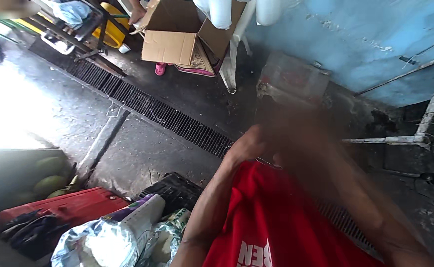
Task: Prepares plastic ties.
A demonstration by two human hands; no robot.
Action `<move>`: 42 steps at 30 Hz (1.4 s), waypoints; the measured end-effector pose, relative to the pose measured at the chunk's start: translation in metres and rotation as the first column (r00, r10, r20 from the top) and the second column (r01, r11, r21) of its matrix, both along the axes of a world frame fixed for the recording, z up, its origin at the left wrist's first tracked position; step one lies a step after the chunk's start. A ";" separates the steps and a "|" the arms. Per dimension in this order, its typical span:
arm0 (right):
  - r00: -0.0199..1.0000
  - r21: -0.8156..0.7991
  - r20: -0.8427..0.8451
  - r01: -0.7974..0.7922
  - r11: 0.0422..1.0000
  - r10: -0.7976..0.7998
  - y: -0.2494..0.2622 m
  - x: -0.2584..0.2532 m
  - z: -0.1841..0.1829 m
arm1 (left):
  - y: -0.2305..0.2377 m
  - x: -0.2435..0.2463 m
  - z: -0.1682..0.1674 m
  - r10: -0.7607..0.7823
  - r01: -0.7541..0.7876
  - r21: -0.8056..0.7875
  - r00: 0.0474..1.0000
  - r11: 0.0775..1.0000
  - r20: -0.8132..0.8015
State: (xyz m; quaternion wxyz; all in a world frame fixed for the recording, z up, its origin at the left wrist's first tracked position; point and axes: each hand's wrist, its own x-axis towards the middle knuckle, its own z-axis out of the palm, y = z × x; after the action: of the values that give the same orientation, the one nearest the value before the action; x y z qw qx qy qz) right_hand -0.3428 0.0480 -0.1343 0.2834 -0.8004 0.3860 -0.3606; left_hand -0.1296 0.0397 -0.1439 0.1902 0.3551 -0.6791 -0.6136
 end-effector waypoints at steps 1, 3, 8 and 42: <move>1.000 -0.008 0.009 0.019 1.000 -0.019 0.001 0.002 -0.001 | 0.000 -0.001 0.000 -0.005 0.006 0.016 1.000 1.000 -0.020; 0.999 -0.042 0.006 0.044 0.998 -0.044 0.003 0.006 -0.005 | 0.001 -0.004 0.000 -0.005 0.011 0.074 0.996 0.997 -0.089; 0.983 -0.069 -0.071 0.167 0.984 -0.171 0.005 0.009 -0.006 | 0.005 -0.011 -0.010 0.239 -0.132 0.338 0.924 0.932 -0.300; 0.837 0.400 -0.546 0.312 0.862 -0.049 0.017 0.018 -0.028 | 0.020 -0.019 -0.049 0.263 -0.178 -0.243 0.887 0.953 0.381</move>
State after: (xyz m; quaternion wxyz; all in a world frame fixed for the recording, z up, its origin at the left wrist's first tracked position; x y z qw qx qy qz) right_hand -0.3243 0.0655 -0.1625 0.3193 -0.7318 0.5998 -0.0522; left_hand -0.1488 0.0597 -0.1933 0.1478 0.5296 -0.7173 -0.4280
